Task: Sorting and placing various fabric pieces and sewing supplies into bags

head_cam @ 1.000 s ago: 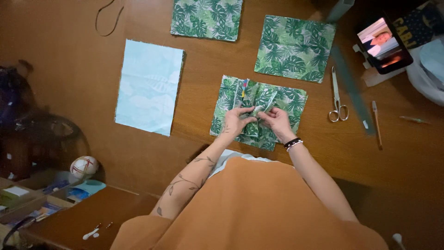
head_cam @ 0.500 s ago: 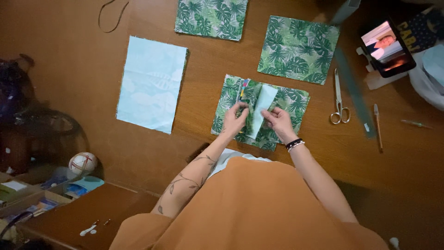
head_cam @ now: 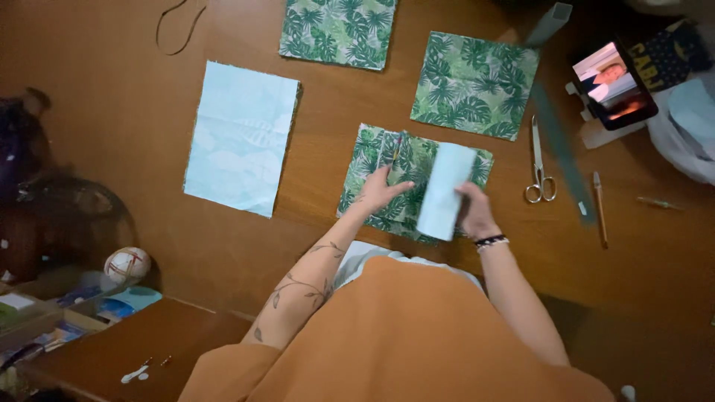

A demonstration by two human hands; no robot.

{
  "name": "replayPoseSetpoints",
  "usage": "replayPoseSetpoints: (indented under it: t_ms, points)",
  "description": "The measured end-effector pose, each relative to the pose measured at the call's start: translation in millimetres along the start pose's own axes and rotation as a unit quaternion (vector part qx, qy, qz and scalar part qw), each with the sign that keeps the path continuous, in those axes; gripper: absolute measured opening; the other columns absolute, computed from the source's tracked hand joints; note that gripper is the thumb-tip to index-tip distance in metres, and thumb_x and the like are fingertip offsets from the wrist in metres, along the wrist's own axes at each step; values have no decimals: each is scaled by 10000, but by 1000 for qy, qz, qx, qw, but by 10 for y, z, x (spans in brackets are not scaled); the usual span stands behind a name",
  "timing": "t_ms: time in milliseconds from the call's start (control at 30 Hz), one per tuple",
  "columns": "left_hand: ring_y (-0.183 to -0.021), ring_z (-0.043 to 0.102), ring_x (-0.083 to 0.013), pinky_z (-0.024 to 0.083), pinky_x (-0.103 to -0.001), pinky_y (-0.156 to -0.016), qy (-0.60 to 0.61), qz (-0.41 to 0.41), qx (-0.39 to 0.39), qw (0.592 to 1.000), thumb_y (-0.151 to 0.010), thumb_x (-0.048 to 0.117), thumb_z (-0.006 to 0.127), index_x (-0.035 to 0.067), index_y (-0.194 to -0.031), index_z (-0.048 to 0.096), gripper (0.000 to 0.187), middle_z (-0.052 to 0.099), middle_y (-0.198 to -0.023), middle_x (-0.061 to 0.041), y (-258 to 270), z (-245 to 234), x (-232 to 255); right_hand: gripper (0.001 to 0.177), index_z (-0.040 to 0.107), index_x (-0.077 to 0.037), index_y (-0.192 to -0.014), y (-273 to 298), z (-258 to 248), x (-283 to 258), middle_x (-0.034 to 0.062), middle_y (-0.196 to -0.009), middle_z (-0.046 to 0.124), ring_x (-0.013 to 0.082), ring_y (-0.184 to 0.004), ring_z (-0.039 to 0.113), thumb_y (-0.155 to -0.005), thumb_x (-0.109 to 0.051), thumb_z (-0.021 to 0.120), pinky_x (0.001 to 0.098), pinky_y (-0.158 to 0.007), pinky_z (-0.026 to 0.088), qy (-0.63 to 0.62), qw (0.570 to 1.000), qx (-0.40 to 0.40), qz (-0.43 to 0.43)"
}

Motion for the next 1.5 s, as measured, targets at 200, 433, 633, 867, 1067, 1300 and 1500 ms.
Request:
replayPoseSetpoints:
  t_ms: [200, 433, 633, 867, 1067, 1300, 1500]
  points:
    - [-1112, 632, -456, 509, -493, -972, 28, 146, 13, 989, -776, 9, 720, 187, -1146, 574, 436, 685, -1045, -174, -252, -563, 466, 359, 664, -219, -1062, 746, -302, -736, 9, -1003, 663, 193, -914, 657, -716, -246, 571, 368, -902, 513, -64, 989, -28, -131]
    - [-853, 723, -153, 610, -312, -765, 286, 70, 126, 947, -740, 198, 935, 146, -1056, 765, 363, 770, -959, -57, -1585, -2142, 300, 651, 606, -183, -1309, 605, -941, -693, 49, -1217, 660, 299, -996, 633, -678, -277, 476, 520, -1027, 407, -77, 982, -34, -170]
    - [-905, 702, -129, 575, -313, -776, 206, -11, 95, 974, -780, 310, 821, 74, -1038, 721, 364, 758, -1008, -32, -2428, -2921, 521, 468, 670, -103, -1168, 361, -1106, -268, 26, -970, 739, 229, -791, 696, -739, -284, 624, 282, -692, 530, -110, 975, 29, -193]
    - [-1105, 640, -211, 515, -367, -868, 99, -84, 37, 991, -757, 414, 816, 31, -1223, 578, 648, 682, -1190, -85, -3059, -3067, 188, 453, 621, -121, -1205, 426, -826, 19, 86, -962, 680, 320, -836, 639, -814, -339, 555, 421, -731, 462, -93, 978, 110, -149]
    - [-1135, 643, -324, 508, -433, -908, -57, -72, 149, 985, -736, 642, 728, 94, -1268, 595, 775, 687, -1218, -123, -3066, -3022, 107, 419, 688, -38, -1061, 438, -552, 98, 110, -919, 735, 288, -747, 683, -741, -298, 617, 367, -679, 511, -106, 973, 92, -185]
    - [-1073, 692, -361, 563, -484, -894, 100, 79, 26, 991, -875, 606, 724, 199, -1223, 709, 536, 733, -1113, -107, -1249, -1772, 621, 530, 679, -134, -1257, -67, -18, 311, 192, -1042, 739, 369, -834, 726, -743, -152, 553, 558, -899, 521, -102, 993, 36, -52]
    - [-1297, 555, -275, 457, -450, -1062, 456, -138, -181, 860, -963, 722, 465, 194, -1497, 522, 753, 565, -1432, -139, -482, -1262, 43, 718, 500, -23, -1465, 455, 2438, -429, 136, -1356, 625, 235, -1257, 592, -845, -344, 664, 424, -1107, 416, 123, 968, -214, -37]
Point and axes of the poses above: each hand's wrist, its own y-axis away from the middle knuckle, its own z-axis out of the palm, x = y × z, the point moved 1 cm from there along -y, towards the middle knuckle
